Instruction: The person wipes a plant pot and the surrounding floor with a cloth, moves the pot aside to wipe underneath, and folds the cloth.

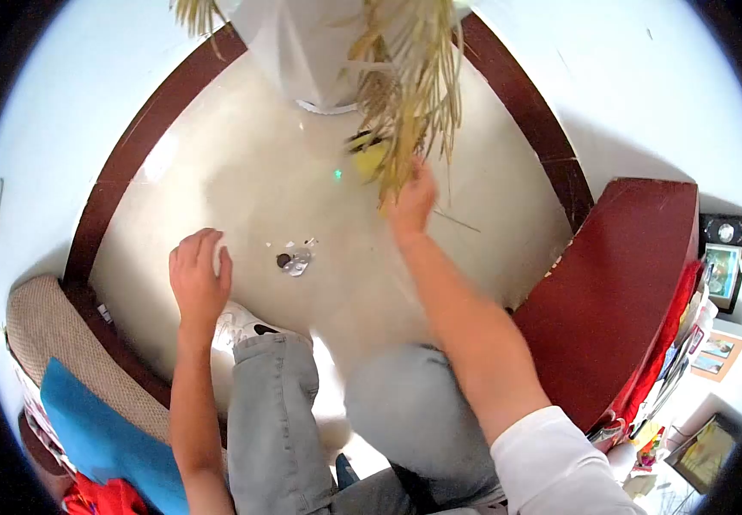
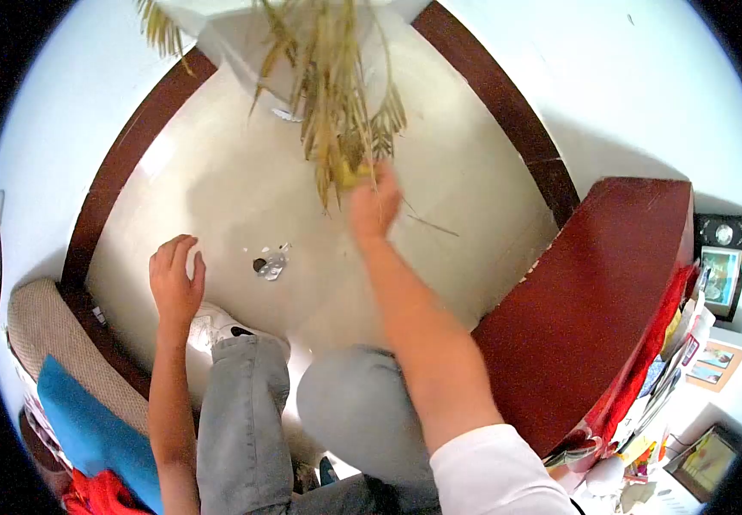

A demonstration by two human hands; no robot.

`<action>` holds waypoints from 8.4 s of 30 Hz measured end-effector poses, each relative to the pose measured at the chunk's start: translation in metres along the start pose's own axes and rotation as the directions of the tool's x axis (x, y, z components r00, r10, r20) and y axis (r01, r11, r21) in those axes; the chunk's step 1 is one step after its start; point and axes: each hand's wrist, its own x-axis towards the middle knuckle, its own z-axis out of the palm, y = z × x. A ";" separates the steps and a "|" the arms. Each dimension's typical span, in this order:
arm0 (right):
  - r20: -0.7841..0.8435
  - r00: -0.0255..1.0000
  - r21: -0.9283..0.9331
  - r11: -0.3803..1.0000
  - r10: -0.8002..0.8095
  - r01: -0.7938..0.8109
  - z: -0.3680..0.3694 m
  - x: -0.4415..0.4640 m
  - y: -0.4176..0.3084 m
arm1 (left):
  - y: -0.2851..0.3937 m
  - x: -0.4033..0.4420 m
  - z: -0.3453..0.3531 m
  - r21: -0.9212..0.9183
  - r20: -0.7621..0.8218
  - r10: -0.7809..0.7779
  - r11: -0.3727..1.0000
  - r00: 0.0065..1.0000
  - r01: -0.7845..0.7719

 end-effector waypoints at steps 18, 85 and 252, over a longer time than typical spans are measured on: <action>0.077 0.889 -0.755 0.608 0.451 -0.244 -0.136 0.064 0.127 | -0.055 -0.035 0.062 0.041 0.693 -0.355 0.888 0.627 0.458; 0.789 0.437 -0.553 0.809 0.431 0.202 0.043 -0.034 -0.011 | 0.024 -0.031 0.112 -0.454 0.515 0.045 0.862 0.856 0.227; 0.710 0.473 0.503 0.846 -0.521 0.177 0.035 -0.060 -0.240 | -0.022 0.074 -0.143 -0.967 0.011 -0.052 0.253 0.999 0.024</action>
